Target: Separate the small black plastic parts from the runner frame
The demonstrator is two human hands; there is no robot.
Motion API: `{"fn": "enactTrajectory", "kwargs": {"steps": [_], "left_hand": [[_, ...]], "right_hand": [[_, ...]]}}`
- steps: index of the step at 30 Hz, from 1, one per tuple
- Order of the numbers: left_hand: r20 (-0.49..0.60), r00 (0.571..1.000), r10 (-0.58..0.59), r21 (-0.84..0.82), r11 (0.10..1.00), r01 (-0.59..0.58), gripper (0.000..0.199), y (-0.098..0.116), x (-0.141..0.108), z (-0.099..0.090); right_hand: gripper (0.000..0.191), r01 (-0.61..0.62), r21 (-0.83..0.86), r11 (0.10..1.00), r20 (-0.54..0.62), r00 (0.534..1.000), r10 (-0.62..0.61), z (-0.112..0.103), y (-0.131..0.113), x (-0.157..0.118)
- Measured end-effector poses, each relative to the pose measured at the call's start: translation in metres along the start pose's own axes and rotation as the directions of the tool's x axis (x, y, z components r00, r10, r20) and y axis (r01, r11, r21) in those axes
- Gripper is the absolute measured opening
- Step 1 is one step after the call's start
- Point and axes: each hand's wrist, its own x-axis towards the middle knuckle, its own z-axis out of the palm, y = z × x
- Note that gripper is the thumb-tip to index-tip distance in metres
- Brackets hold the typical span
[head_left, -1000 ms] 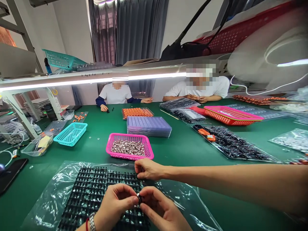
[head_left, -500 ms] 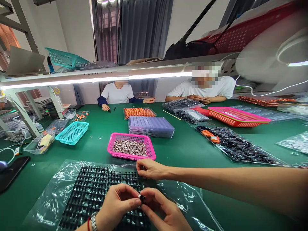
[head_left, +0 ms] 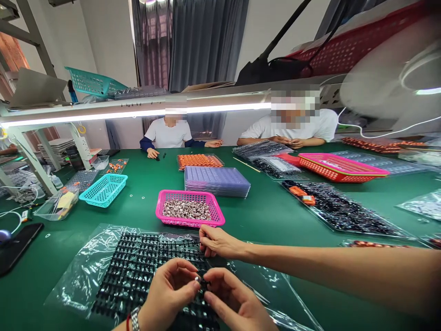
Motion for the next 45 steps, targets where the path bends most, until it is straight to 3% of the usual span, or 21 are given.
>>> {"fn": "enactTrajectory", "kwargs": {"steps": [3, 10, 17, 24, 30, 37, 45], "left_hand": [[0.005, 1.000, -0.023, 0.016, 1.000, 0.023, 0.029, 0.001, 0.001, 0.001], [0.023, 0.997, -0.071, 0.024, 0.997, 0.070, 0.033, 0.003, -0.001, -0.001], [0.033, 0.994, -0.107, -0.017, 0.994, 0.108, 0.032, 0.007, 0.001, 0.001], [0.030, 0.993, -0.116, -0.073, 0.990, 0.118, 0.029, 0.009, 0.001, -0.001], [0.065, 0.986, -0.153, -0.133, 0.978, 0.161, 0.036, 0.008, 0.002, -0.003], [0.003, 0.997, -0.074, -0.061, 0.995, 0.074, 0.028, 0.009, 0.002, 0.001], [-0.015, 0.992, -0.124, -0.029, 0.992, 0.123, 0.031, 0.005, 0.003, -0.002]], "right_hand": [[0.037, -0.038, 0.085, 0.996, -0.042, 0.998, 0.041, 0.002, -0.001, -0.001], [0.037, -0.062, 0.112, 0.992, -0.015, 0.998, 0.064, 0.000, -0.005, -0.001], [0.032, -0.052, 0.039, 0.998, 0.130, 0.990, 0.046, -0.011, -0.001, 0.002], [0.032, -0.048, -0.064, 0.997, 0.134, 0.989, 0.056, -0.012, -0.004, 0.002], [0.028, 0.001, -0.039, 0.999, 0.142, 0.990, 0.005, -0.010, -0.005, 0.003], [0.026, -0.056, 0.008, 0.998, 0.135, 0.989, 0.055, -0.005, -0.007, -0.001], [0.018, -0.035, 0.050, 0.998, 0.100, 0.995, 0.029, -0.002, -0.004, 0.000]]}}
